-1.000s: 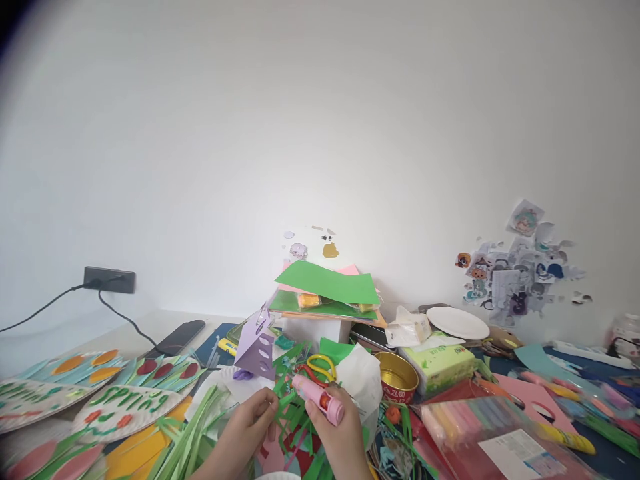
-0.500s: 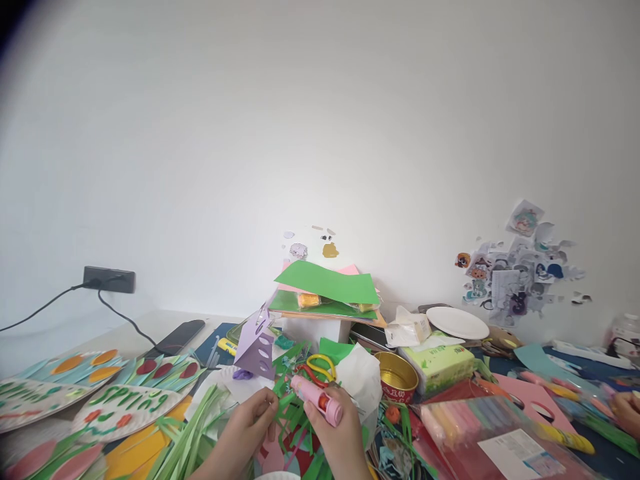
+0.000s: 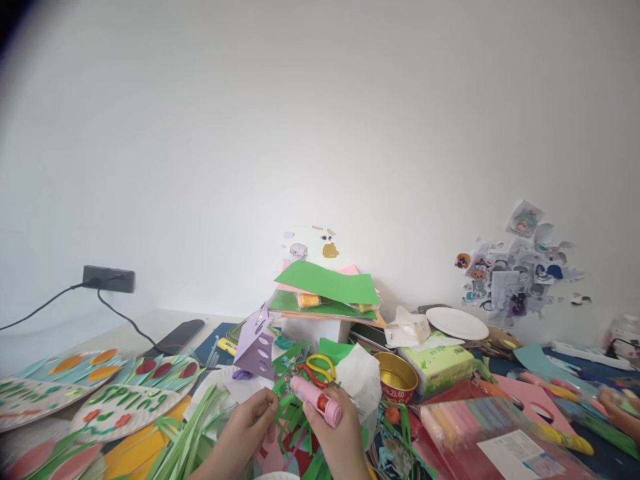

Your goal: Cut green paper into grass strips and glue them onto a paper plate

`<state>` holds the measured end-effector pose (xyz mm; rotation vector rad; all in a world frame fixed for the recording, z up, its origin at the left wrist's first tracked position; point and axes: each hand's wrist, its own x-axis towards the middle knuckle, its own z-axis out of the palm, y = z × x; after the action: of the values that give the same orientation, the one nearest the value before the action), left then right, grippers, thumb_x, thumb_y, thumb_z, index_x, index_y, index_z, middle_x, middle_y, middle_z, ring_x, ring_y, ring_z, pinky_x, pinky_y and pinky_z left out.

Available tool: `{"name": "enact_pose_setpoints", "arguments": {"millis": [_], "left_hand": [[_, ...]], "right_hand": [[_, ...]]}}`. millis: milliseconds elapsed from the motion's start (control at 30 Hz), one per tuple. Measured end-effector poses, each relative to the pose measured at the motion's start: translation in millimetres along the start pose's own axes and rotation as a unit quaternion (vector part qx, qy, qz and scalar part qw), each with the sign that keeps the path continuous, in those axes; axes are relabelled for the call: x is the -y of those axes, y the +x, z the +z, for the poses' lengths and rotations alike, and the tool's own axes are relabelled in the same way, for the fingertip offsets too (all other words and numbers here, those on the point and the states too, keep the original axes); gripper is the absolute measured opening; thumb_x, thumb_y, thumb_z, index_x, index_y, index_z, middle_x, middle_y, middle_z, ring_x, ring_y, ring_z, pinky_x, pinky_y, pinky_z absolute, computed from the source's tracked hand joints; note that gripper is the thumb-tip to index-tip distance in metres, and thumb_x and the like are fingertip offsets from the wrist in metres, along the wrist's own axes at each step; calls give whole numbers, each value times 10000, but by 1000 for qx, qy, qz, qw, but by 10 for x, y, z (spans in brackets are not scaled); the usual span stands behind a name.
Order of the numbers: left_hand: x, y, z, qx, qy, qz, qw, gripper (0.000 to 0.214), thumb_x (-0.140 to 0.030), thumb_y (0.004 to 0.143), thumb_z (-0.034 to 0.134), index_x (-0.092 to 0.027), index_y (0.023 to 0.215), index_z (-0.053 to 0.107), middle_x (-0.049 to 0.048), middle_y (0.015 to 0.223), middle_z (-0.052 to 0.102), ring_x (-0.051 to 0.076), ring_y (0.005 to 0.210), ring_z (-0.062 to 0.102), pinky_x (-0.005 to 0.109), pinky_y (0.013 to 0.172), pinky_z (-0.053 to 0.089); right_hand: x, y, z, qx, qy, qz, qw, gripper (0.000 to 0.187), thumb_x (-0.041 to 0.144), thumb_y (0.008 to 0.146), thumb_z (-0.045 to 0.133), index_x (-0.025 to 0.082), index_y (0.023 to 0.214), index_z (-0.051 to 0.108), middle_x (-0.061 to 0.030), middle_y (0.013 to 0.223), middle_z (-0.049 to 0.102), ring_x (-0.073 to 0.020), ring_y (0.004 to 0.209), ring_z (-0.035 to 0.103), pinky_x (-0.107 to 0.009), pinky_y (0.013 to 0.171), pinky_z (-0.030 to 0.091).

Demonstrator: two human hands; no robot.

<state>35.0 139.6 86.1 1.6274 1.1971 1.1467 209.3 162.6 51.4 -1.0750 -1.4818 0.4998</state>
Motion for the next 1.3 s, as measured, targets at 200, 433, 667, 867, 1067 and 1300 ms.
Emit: {"name": "enact_pose_setpoints", "arguments": {"millis": [200,433,667,867,1067,1300], "left_hand": [[-18,-11,-1,0,2,-6,1000,333,-563,735,387,-241,656,382,-67,428,491,137,426,446,249,483,341],[19,-1,0,1,8,-8,1000,357,-588,739,383,-241,656,386,-68,431,495,128,400,420,244,469,333],[22,-6,6,0,3,-5,1000,336,-561,744,393,-236,656,385,-67,426,493,120,392,402,242,467,337],[29,1,8,-3,11,-1,1000,345,-571,740,397,-238,650,389,-70,427,492,120,386,406,240,463,334],[46,2,10,4,0,-5,1000,304,-528,752,395,-242,652,380,-75,421,490,116,375,393,235,450,340],[50,-1,5,4,13,5,1000,261,-468,777,383,-238,653,381,-76,425,500,109,371,390,230,457,342]], "right_hand": [[-4,-10,18,-29,15,-11,999,303,414,683,667,145,823,672,-61,738,650,-240,712,614,-296,638,505],[-10,-13,49,-48,15,2,999,324,458,659,663,154,772,667,-62,738,646,-239,696,613,-300,628,508],[-10,-12,55,-52,12,-2,999,321,458,662,655,151,753,664,-64,742,641,-233,690,607,-300,630,507],[31,-12,8,-33,4,-10,999,282,432,685,655,157,751,668,-60,748,648,-231,691,614,-294,632,508],[-24,-12,73,-77,7,-13,997,344,489,651,651,158,743,669,-56,704,634,-232,646,604,-306,593,502],[-31,-13,83,-69,6,-8,998,347,486,656,640,153,755,662,-60,711,631,-235,658,601,-310,598,501]]}}
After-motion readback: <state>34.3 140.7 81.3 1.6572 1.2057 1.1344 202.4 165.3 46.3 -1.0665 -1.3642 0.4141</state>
